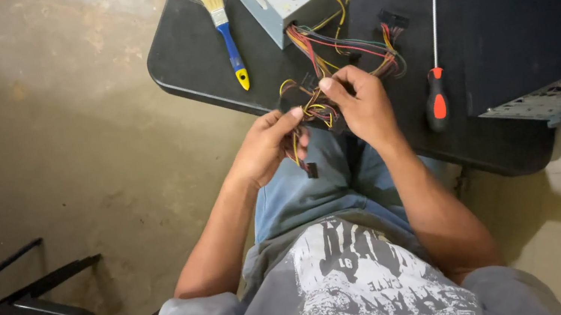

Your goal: Disassembling a computer power supply unit by removing screws and organizing the internal wiring.

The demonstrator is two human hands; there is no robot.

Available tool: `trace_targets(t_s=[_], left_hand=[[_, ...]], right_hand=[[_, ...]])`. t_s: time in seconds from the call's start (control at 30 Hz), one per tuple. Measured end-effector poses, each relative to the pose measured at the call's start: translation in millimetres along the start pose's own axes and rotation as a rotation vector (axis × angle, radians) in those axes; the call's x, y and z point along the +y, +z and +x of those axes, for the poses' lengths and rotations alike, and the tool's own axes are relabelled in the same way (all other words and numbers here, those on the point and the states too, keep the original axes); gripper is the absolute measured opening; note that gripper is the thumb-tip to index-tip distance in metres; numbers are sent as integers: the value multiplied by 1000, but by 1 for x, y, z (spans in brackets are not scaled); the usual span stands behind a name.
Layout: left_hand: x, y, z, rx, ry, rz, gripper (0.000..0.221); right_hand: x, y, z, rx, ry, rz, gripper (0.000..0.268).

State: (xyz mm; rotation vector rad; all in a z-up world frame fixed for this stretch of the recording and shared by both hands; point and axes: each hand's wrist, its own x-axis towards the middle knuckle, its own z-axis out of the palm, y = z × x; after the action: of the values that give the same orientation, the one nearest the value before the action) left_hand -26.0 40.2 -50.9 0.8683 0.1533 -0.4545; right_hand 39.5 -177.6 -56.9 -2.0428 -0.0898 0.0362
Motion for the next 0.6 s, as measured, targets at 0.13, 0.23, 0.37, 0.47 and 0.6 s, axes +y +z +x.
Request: trace_targets(t_s=[0.13, 0.23, 0.37, 0.47, 0.6], left_hand=[[8, -1, -4, 41, 95, 170, 27], [11, -1, -6, 78, 120, 147, 29], [22, 13, -16, 128, 184, 66, 29], [24, 16, -15, 169, 225, 67, 28], [17, -2, -2, 233, 254, 115, 29]], right_hand=[[1, -6, -8, -47, -56, 48, 21], [-20, 3, -16, 27, 4, 468, 13], [0, 12, -11, 161, -15, 646, 20], [-20, -6, -22, 83, -59, 396, 19], [-24, -47, -19, -243, -87, 149, 7]])
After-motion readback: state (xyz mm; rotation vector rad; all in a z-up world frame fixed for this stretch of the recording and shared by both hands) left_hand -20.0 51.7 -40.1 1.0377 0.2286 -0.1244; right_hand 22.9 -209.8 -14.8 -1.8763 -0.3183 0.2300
